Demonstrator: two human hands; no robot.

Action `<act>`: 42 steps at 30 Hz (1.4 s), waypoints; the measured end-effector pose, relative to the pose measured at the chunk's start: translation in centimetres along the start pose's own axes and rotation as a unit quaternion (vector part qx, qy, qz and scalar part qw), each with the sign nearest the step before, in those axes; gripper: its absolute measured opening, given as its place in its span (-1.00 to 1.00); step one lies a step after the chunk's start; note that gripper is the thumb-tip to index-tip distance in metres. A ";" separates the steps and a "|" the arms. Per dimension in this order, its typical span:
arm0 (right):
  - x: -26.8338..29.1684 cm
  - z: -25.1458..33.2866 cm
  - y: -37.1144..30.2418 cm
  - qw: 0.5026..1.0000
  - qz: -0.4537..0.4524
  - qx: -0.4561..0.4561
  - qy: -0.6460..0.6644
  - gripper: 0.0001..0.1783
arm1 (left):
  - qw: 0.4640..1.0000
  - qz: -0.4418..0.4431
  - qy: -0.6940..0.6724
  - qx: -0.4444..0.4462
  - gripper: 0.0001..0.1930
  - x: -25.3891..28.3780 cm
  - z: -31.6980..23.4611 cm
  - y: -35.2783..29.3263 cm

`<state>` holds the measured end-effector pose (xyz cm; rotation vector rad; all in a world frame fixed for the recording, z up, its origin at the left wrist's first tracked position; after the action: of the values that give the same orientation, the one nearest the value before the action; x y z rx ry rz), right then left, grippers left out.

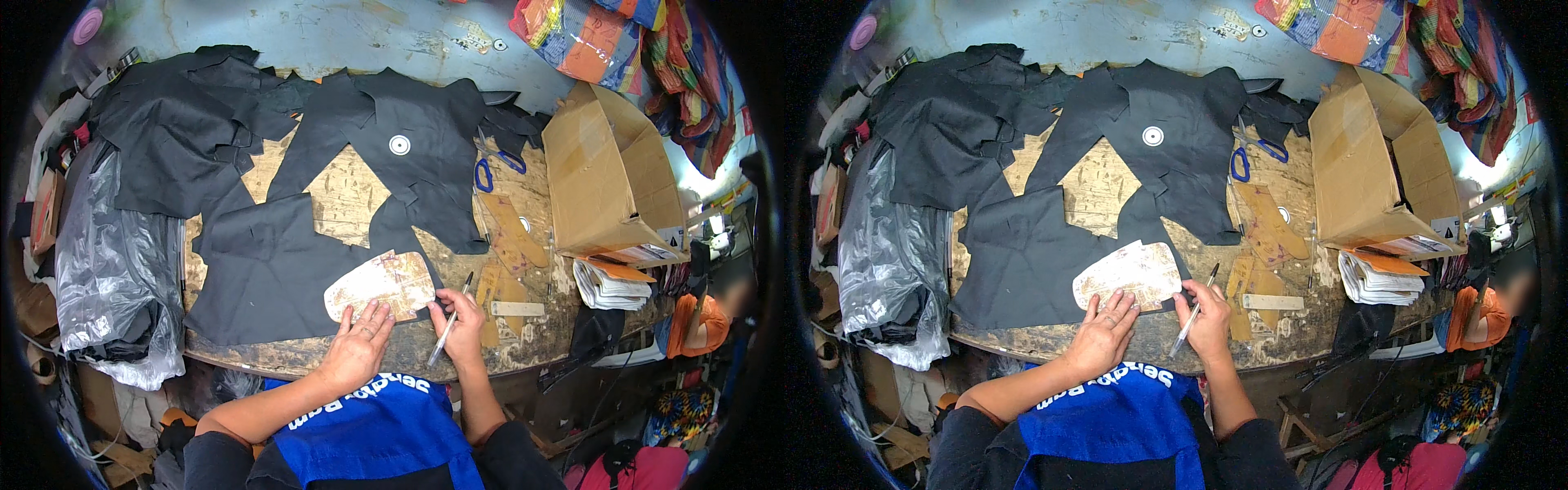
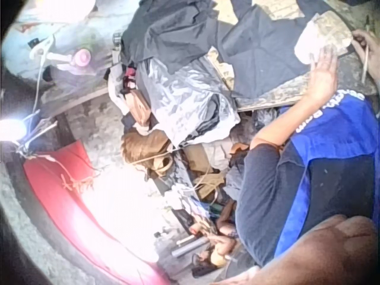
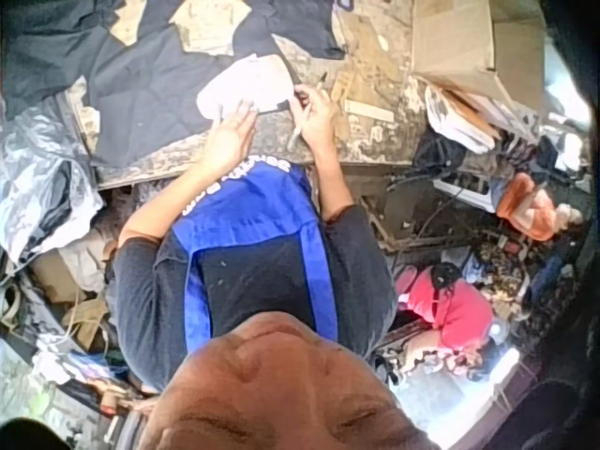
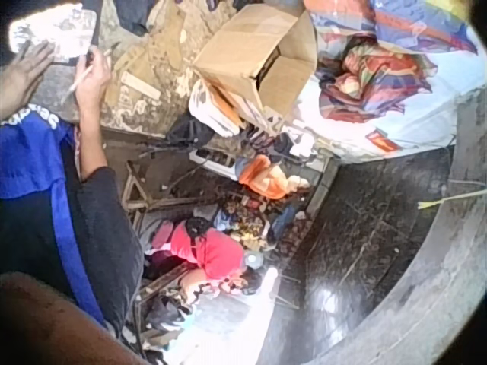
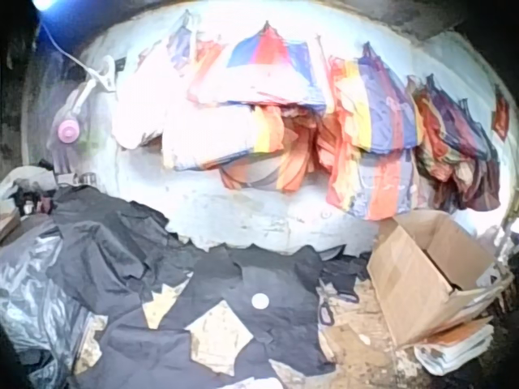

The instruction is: The person cuts a piece of black fabric using scissors, then lays out and traces cardboard patterns onto the fabric with a pen. The person handles multiple pattern pieces and fabric sections on a cluttered work table.

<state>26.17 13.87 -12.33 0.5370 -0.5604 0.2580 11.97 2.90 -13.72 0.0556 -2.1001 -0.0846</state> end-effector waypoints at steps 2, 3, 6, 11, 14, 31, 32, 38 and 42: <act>-0.3 -0.2 0.3 1.000 -0.007 -0.022 0.006 -0.69 | 1.000 -0.005 0.004 -0.001 -0.56 0.0 -0.1 0.0; -0.4 -0.3 0.5 1.000 -0.008 -0.027 0.009 -0.68 | 1.000 -0.011 0.006 -0.002 -0.57 0.1 -0.2 0.0; -1.1 -0.7 0.5 0.993 0.007 -0.052 0.108 -0.63 | 0.999 -0.022 -0.024 0.000 -0.63 0.7 -0.1 0.3; -1.7 -1.4 -2.4 0.913 -0.004 -0.183 0.364 -0.54 | 0.984 0.019 -0.178 0.008 -0.69 2.3 2.1 2.6; 1.1 -2.3 -3.5 0.922 -0.164 -0.153 0.315 -0.54 | 0.978 -0.167 -0.076 0.101 -0.63 5.0 4.0 4.5; 8.6 -6.0 -3.6 0.728 -0.363 -0.248 0.526 -0.35 | 0.762 0.018 -0.611 0.213 -0.62 4.9 9.5 14.9; 8.6 -5.7 -3.5 0.739 -0.356 -0.238 0.520 -0.34 | 0.806 0.007 -0.556 0.202 -0.54 5.0 9.1 14.9; 8.1 -3.9 -2.9 0.768 -0.357 -0.206 0.490 -0.28 | 0.955 -0.040 -0.234 0.178 -0.36 4.6 5.9 14.7; 8.1 -2.2 -2.6 0.805 -0.333 -0.188 0.454 -0.25 | 0.978 -0.028 -0.035 0.203 -0.53 5.4 6.2 13.2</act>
<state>34.72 13.58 -10.38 0.1451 0.5290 -0.2791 3.84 15.92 -11.10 0.3616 -2.1565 0.3149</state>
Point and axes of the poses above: each hand's wrist, its own y-axis towards the middle knuckle, its own x-axis out of the back of the hand, z = x × y, the point moved 6 cm from there along y, towards the middle knuckle, and after that the axes turned 7 degrees about x, right-handed, at the moved point
